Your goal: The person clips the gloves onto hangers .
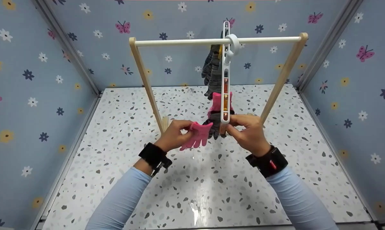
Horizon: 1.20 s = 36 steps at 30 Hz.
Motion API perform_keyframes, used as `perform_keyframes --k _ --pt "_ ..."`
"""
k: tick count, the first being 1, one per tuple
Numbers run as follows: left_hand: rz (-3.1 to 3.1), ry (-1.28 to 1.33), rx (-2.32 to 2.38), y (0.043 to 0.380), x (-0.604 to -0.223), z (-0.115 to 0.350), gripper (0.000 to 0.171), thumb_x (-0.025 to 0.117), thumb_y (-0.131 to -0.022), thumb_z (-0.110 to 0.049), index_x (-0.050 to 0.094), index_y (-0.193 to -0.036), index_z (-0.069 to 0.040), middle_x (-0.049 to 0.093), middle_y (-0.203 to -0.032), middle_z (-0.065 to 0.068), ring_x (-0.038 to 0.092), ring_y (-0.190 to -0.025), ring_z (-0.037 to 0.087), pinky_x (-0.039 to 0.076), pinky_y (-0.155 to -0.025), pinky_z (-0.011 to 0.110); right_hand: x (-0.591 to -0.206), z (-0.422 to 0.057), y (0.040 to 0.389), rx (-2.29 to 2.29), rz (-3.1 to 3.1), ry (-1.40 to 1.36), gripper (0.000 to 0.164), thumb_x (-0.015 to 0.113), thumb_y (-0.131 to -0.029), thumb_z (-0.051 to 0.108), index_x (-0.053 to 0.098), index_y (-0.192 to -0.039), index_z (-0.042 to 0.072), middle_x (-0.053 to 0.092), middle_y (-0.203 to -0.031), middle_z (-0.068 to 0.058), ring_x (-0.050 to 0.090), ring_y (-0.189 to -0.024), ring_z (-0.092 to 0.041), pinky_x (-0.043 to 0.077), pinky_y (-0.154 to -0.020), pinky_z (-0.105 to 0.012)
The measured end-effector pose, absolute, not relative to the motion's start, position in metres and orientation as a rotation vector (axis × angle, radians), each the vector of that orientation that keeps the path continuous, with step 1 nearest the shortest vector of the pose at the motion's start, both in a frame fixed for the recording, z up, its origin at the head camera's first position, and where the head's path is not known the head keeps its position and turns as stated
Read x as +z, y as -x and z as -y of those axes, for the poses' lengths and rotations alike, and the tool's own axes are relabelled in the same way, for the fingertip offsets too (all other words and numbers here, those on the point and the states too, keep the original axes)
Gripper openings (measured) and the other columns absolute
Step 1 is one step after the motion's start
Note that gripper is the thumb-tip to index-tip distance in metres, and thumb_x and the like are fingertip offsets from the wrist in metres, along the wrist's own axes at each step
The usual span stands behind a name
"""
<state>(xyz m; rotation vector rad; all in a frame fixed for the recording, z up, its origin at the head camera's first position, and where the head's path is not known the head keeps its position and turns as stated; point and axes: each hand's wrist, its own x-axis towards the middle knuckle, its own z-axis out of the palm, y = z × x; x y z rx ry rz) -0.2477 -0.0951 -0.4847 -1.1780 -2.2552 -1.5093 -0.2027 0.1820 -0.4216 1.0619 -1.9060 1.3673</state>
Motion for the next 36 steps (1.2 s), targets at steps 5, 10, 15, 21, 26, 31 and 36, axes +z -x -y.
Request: perform_keyframes --k 5,10,15,21,26,31,36 --pt "2.255 1.209 -1.502 0.248 -0.485 0.09 0.011 0.066 -0.094 0.01 0.076 -0.094 0.006 0.079 -0.09 0.017 0.074 -0.085 0.023 0.064 -0.085 0.033 -0.423 -0.181 0.204 1.374 1.895 -1.067 0.02 0.071 -0.086 -0.021 0.081 -0.096 -0.007 0.081 -0.078 -0.013 0.078 -0.068 -0.022 0.064 -0.073 -0.02" --pt "2.263 1.232 -1.498 0.248 -0.484 0.084 0.009 0.067 -0.095 0.009 0.075 -0.095 0.007 0.078 -0.09 0.019 0.072 -0.085 0.022 0.064 -0.084 0.033 -0.424 -0.179 0.206 1.328 1.9 -1.037 0.021 0.074 -0.085 -0.02 0.082 -0.097 -0.005 0.081 -0.08 -0.012 0.079 -0.071 -0.015 0.063 -0.075 -0.019" --pt "2.293 1.248 -1.483 0.248 -0.485 0.078 0.013 0.064 -0.094 0.01 0.076 -0.1 0.009 0.078 -0.092 0.021 0.074 -0.087 0.027 0.064 -0.085 0.036 -0.424 -0.177 0.206 1.299 1.902 -1.012 0.022 0.078 -0.083 -0.018 0.083 -0.101 -0.006 0.083 -0.085 -0.014 0.079 -0.078 -0.008 0.063 -0.077 -0.017" --pt "2.353 1.254 -1.482 0.248 -0.486 0.072 0.02 0.064 -0.095 0.01 0.076 -0.11 0.012 0.079 -0.103 0.025 0.076 -0.095 0.038 0.065 -0.09 0.042 -0.424 -0.174 0.206 1.323 1.889 -1.015 0.02 0.076 -0.084 -0.017 0.084 -0.097 -0.003 0.082 -0.08 -0.01 0.077 -0.069 -0.016 0.06 -0.073 -0.014" --pt "2.395 1.259 -1.5 0.246 -0.484 0.066 0.02 0.063 -0.098 0.006 0.076 -0.113 0.011 0.079 -0.107 0.025 0.074 -0.097 0.035 0.064 -0.092 0.037 -0.424 -0.173 0.206 1.355 1.875 -1.034 0.02 0.074 -0.086 -0.017 0.083 -0.098 -0.004 0.082 -0.083 -0.013 0.079 -0.074 -0.013 0.062 -0.073 -0.017" --pt "2.396 1.271 -1.532 0.244 -0.481 0.062 0.017 0.063 -0.101 0.003 0.076 -0.111 0.009 0.078 -0.104 0.022 0.072 -0.095 0.027 0.062 -0.089 0.033 -0.424 -0.173 0.205 1.35 1.871 -1.042 0.02 0.075 -0.085 -0.018 0.082 -0.102 -0.01 0.083 -0.092 -0.019 0.079 -0.085 -0.006 0.063 -0.076 -0.018" --pt "2.399 1.283 -1.563 0.244 -0.48 0.057 0.017 0.063 -0.103 0.001 0.076 -0.111 0.009 0.078 -0.105 0.022 0.073 -0.098 0.028 0.063 -0.092 0.034 -0.425 -0.173 0.205 1.351 1.867 -1.043 0.02 0.076 -0.084 -0.018 0.082 -0.101 -0.01 0.083 -0.091 -0.019 0.08 -0.082 -0.007 0.063 -0.074 -0.018"
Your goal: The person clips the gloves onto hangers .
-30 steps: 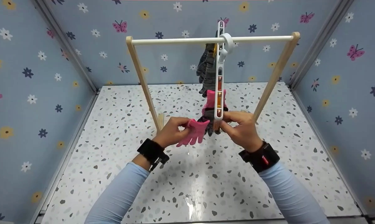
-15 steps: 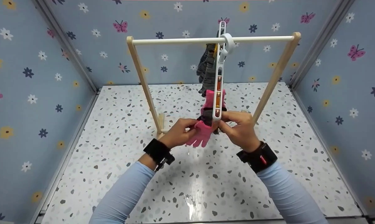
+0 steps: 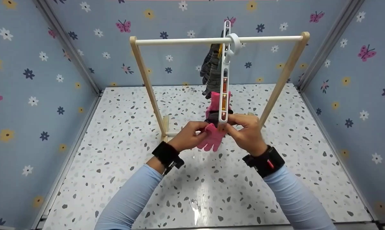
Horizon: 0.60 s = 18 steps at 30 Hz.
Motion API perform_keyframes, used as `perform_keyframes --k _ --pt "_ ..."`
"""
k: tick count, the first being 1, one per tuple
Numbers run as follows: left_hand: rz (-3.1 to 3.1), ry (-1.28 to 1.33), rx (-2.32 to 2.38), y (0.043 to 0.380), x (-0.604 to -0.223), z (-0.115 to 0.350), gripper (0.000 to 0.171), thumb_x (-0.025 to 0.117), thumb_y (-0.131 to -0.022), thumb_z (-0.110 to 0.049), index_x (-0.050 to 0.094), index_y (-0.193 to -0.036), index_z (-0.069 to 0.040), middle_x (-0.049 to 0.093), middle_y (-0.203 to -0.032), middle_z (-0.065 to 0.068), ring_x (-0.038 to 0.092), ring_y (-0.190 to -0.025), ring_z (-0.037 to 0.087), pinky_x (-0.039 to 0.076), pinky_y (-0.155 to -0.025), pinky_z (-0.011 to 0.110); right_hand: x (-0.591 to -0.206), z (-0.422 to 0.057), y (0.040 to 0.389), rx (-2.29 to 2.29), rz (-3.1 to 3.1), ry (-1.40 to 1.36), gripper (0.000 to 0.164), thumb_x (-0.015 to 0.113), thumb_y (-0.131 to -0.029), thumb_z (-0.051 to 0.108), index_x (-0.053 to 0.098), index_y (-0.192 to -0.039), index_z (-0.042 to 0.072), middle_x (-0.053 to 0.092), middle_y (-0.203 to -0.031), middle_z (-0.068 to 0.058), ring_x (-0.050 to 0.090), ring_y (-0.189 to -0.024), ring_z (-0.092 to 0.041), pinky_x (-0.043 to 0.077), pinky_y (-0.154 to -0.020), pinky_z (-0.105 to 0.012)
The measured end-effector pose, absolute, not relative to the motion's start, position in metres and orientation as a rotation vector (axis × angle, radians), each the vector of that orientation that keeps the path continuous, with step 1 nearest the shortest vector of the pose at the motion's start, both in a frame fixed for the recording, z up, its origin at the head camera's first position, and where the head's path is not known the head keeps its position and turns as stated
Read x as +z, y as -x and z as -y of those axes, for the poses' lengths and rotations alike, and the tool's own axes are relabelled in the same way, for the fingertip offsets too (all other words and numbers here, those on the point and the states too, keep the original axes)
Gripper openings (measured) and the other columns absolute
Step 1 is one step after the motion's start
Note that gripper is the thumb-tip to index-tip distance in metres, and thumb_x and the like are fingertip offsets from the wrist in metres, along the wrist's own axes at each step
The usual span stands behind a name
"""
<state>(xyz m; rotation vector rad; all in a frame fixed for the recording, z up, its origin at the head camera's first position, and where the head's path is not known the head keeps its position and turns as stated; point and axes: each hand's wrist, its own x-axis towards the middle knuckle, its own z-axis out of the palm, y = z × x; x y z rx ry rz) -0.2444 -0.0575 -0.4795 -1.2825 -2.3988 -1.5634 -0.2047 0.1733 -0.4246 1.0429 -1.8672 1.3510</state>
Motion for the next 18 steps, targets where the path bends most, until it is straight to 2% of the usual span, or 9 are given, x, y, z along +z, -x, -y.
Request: perform_keyframes --k 18 --pt "2.271 1.313 -1.622 0.2423 -0.4771 0.0497 0.014 0.063 -0.1 0.006 0.074 -0.106 0.011 0.077 -0.101 0.024 0.073 -0.096 0.027 0.064 -0.093 0.035 -0.4279 -0.1762 0.2055 1.328 1.889 -1.014 0.023 0.077 -0.083 -0.016 0.083 -0.103 -0.006 0.083 -0.09 -0.016 0.078 -0.083 -0.006 0.062 -0.077 -0.016"
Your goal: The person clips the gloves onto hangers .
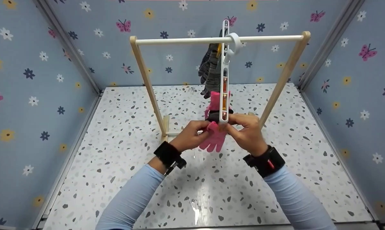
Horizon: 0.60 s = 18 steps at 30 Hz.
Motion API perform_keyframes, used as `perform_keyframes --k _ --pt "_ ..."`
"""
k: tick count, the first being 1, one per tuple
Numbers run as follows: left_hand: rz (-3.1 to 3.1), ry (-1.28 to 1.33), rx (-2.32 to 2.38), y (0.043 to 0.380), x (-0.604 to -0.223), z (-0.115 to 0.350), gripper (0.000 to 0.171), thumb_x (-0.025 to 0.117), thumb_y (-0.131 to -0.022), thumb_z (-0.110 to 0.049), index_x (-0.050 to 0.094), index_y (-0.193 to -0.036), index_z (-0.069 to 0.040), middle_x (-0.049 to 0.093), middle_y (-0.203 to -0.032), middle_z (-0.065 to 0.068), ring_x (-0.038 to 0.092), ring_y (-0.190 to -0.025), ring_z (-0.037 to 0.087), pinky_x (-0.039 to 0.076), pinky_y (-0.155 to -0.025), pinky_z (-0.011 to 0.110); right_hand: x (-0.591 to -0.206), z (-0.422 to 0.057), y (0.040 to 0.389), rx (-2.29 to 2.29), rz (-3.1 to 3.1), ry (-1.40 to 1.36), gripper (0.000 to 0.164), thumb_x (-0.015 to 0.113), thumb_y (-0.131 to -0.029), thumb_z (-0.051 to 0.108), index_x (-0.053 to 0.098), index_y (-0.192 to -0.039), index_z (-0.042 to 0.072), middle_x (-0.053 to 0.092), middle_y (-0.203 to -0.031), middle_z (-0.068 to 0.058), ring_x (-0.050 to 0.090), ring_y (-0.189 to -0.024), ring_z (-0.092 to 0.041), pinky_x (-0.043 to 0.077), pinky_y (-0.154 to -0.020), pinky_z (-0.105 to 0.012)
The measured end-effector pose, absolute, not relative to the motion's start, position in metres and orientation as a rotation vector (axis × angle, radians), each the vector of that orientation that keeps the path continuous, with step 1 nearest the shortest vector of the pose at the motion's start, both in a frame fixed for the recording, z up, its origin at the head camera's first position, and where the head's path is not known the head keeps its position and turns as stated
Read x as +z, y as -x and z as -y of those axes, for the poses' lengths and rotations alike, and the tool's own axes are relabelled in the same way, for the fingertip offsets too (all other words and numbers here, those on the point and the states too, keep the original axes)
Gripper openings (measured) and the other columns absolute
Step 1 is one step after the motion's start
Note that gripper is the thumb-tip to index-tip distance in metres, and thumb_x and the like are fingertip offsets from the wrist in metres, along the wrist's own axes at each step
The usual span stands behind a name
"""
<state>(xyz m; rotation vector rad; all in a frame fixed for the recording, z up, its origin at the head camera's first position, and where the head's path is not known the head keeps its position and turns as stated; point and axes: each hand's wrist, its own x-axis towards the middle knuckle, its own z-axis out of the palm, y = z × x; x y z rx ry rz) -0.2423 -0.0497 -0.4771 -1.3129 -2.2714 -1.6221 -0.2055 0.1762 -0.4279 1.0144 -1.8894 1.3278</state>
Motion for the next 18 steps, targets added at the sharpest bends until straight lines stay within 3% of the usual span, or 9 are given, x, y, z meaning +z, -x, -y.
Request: perform_keyframes --k 8,18 --pt "2.288 1.301 -1.638 0.2416 -0.4763 0.0505 0.012 0.063 -0.102 0.005 0.073 -0.104 0.011 0.074 -0.097 0.023 0.066 -0.093 0.015 0.062 -0.089 0.029 -0.4276 -0.1762 0.2053 1.377 1.896 -1.039 0.023 0.083 -0.081 -0.015 0.082 -0.102 -0.007 0.083 -0.086 -0.013 0.077 -0.079 -0.006 0.06 -0.074 -0.017" --pt "2.261 1.307 -1.609 0.2414 -0.4764 0.0519 0.014 0.063 -0.1 0.005 0.074 -0.105 0.011 0.076 -0.098 0.023 0.071 -0.093 0.023 0.065 -0.091 0.036 -0.4274 -0.1769 0.204 1.327 1.952 -1.032 0.028 0.089 -0.079 -0.01 0.083 -0.106 -0.004 0.084 -0.092 -0.014 0.079 -0.077 -0.02 0.063 -0.075 -0.021"
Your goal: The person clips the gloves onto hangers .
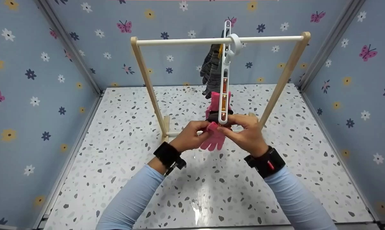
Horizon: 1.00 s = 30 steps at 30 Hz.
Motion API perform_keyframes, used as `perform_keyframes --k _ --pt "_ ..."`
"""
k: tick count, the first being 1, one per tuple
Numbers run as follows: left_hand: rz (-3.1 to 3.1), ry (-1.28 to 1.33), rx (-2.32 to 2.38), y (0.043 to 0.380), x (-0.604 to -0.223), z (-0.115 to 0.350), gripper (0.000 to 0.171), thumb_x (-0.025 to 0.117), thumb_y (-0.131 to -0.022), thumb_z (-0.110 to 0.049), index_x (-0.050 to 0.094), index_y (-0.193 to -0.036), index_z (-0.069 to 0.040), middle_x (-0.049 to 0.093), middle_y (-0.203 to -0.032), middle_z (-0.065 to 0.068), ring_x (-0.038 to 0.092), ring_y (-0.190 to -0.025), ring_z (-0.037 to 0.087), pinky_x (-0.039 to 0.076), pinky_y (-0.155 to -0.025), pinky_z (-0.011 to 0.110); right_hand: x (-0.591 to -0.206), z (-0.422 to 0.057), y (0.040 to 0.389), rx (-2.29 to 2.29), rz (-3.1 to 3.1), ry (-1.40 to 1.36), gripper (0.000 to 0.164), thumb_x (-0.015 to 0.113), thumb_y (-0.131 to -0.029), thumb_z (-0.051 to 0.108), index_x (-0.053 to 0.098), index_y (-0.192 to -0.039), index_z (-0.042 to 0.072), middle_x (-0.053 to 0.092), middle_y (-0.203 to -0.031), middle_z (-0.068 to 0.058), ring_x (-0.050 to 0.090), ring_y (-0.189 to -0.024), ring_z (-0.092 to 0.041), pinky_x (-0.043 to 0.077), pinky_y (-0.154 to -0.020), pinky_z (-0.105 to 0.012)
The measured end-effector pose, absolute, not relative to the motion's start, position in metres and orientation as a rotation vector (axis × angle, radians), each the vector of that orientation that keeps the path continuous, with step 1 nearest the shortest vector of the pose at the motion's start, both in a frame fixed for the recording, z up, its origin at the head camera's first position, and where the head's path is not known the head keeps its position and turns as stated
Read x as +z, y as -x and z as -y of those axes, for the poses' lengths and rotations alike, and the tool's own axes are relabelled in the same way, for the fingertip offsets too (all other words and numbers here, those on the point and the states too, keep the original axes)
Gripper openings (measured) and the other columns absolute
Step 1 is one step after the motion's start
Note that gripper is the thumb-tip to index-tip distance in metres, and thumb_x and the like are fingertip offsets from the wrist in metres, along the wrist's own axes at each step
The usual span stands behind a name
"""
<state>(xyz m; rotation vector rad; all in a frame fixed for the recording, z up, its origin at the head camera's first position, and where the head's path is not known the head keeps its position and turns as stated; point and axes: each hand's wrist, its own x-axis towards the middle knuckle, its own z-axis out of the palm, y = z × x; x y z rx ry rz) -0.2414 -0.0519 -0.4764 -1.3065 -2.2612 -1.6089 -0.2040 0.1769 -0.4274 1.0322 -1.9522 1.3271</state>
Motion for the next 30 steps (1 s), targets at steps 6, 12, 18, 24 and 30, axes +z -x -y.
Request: perform_keyframes --k 6,12,18,24,30 --pt "2.276 1.294 -1.587 0.242 -0.478 0.053 0.014 0.064 -0.1 0.005 0.075 -0.106 0.01 0.077 -0.099 0.023 0.074 -0.094 0.028 0.065 -0.092 0.036 -0.429 -0.177 0.205 1.262 1.977 -0.998 0.03 0.092 -0.076 -0.008 0.083 -0.104 -0.001 0.083 -0.09 -0.011 0.078 -0.075 -0.019 0.054 -0.073 -0.014" --pt "2.295 1.266 -1.583 0.242 -0.478 0.054 0.016 0.062 -0.101 0.004 0.075 -0.108 0.01 0.077 -0.101 0.022 0.074 -0.095 0.028 0.064 -0.092 0.035 -0.429 -0.177 0.205 1.253 1.997 -0.973 0.032 0.094 -0.075 -0.005 0.084 -0.105 0.001 0.084 -0.09 -0.009 0.078 -0.077 -0.016 0.051 -0.074 -0.013" --pt "2.296 1.217 -1.611 0.241 -0.477 0.057 0.018 0.063 -0.101 0.003 0.077 -0.112 0.008 0.079 -0.105 0.021 0.074 -0.098 0.027 0.063 -0.093 0.037 -0.428 -0.177 0.205 1.346 1.919 -1.025 0.033 0.087 -0.079 -0.014 0.081 -0.11 -0.006 0.083 -0.094 -0.016 0.081 -0.083 -0.022 0.061 -0.081 -0.018" --pt "2.252 1.221 -1.614 0.242 -0.478 0.061 0.016 0.066 -0.102 0.003 0.078 -0.113 0.006 0.081 -0.107 0.019 0.075 -0.101 0.026 0.063 -0.096 0.037 -0.43 -0.183 0.204 1.339 1.852 -0.916 0.027 0.08 -0.08 -0.02 0.081 -0.105 -0.008 0.081 -0.092 -0.022 0.077 -0.09 -0.006 0.061 -0.086 -0.018" --pt "2.162 1.215 -1.606 0.243 -0.479 0.069 0.013 0.067 -0.101 0.007 0.077 -0.109 0.007 0.079 -0.101 0.021 0.073 -0.093 0.019 0.063 -0.087 0.034 -0.434 -0.192 0.206 1.359 1.826 -0.851 0.019 0.074 -0.084 -0.024 0.08 -0.097 -0.011 0.079 -0.088 -0.026 0.076 -0.092 0.001 0.061 -0.085 -0.017"
